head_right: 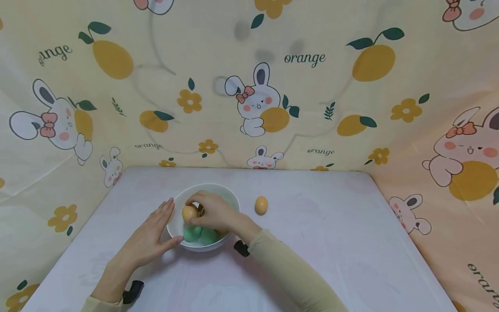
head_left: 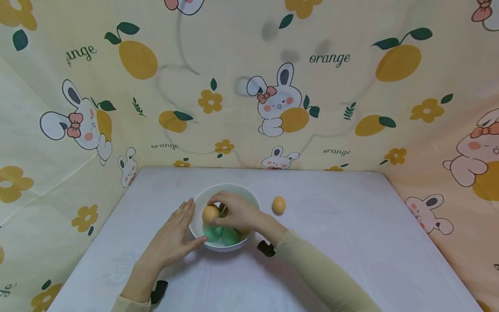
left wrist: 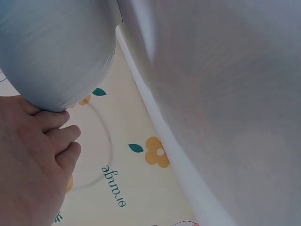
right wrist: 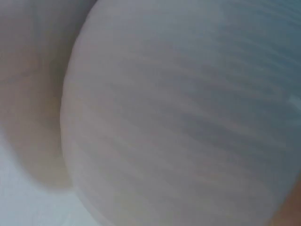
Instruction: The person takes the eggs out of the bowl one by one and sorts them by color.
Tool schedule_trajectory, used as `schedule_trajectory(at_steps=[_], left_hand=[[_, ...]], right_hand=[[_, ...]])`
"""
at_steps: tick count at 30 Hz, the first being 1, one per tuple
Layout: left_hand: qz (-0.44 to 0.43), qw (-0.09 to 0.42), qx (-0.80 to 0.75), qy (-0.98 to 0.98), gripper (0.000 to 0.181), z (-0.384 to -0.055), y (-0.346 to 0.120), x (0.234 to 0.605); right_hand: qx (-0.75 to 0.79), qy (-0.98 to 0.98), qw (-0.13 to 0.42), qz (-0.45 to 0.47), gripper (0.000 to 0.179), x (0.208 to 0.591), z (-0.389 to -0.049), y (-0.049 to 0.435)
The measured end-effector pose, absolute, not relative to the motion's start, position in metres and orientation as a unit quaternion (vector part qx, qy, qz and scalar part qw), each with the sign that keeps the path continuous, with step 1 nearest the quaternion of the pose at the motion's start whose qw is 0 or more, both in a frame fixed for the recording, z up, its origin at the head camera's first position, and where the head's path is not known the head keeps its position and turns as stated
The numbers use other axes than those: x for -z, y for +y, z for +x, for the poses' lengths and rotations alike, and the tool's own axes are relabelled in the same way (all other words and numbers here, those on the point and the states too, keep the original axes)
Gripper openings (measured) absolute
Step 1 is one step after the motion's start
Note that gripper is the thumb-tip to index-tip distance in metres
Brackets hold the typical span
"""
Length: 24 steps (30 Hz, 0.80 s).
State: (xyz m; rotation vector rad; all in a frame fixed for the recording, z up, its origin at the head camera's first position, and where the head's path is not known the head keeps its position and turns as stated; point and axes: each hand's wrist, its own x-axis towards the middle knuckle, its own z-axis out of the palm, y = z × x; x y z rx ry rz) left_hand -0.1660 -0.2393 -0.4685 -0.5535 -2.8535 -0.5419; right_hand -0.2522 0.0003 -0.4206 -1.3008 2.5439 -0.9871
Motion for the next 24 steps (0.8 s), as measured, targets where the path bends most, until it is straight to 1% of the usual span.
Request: schedule_trajectory(at_steps=[4,16,24], left_hand=[[-0.186,0.091,0.178,-0.962,0.104,-0.167,-0.239,0.469],[-0.179,0.09,0.179,-0.963,0.104,-0.167,-0.237,0.468],[-0.177,0.09,0.18,-0.963,0.105,-0.165,-0.236,0.467]], right_hand=[[0.353,0.832,0.041,-0.426,0.044,0.416,-0.252,0.009],[0.432,0.802,-0.059,-0.409,0.047,0.41,-0.254,0.047],[0.45,0.804,-0.097,-0.376,0.046,0.412,-0.257,0.079]])
